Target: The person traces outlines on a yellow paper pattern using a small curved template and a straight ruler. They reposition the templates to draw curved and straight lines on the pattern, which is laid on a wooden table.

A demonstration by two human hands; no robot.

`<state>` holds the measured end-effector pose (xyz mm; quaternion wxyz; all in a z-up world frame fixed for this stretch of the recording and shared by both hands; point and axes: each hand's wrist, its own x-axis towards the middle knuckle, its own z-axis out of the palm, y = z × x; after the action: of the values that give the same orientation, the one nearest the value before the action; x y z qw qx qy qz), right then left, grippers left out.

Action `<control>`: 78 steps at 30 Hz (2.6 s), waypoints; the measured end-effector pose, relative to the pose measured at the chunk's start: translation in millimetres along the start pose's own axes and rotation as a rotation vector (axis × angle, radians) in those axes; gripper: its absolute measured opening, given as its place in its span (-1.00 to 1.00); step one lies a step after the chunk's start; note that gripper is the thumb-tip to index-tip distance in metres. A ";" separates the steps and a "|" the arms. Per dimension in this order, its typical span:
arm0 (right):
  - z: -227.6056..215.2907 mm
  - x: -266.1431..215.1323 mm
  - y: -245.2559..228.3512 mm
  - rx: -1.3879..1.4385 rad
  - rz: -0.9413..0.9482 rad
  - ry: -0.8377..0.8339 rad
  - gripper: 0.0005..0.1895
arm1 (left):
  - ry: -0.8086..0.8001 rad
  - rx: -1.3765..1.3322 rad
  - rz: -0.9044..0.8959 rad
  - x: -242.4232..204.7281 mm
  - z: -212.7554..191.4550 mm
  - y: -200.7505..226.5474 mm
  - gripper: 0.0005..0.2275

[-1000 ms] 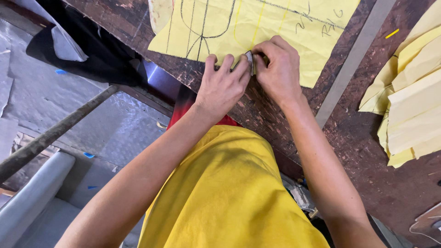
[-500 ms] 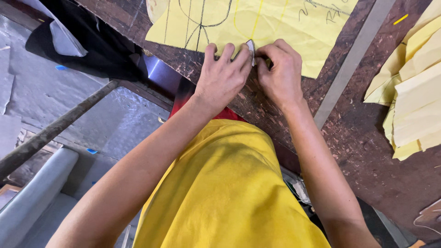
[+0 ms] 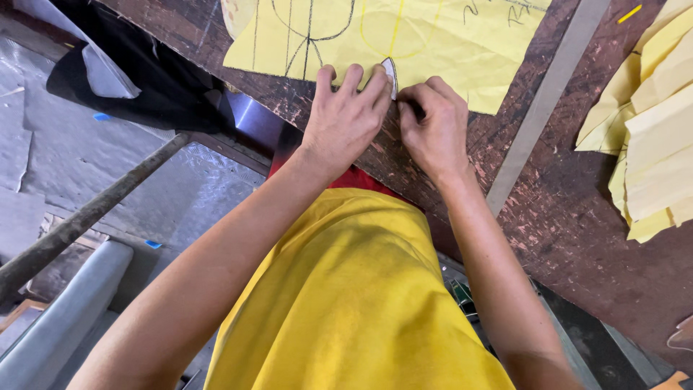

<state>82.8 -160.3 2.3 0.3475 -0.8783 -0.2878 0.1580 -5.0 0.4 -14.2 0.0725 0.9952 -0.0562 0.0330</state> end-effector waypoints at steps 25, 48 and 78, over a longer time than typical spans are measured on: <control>2.3 22.4 3.2 -0.012 -0.042 0.024 -0.87 | 0.030 -0.040 -0.016 -1.1 1.8 0.0 -0.65; 3.6 53.4 11.7 -0.036 -0.177 -0.034 -0.89 | 0.015 -0.017 -0.025 0.0 0.0 1.6 -0.69; 3.0 18.2 4.8 -0.074 -0.154 0.016 -0.65 | -0.045 -0.045 -0.080 -5.2 -6.6 10.8 -0.60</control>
<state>97.6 -150.4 -4.7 0.3283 -0.8669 -0.3576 0.1133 -11.8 -8.7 -6.5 0.0950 0.9953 -0.0184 0.0065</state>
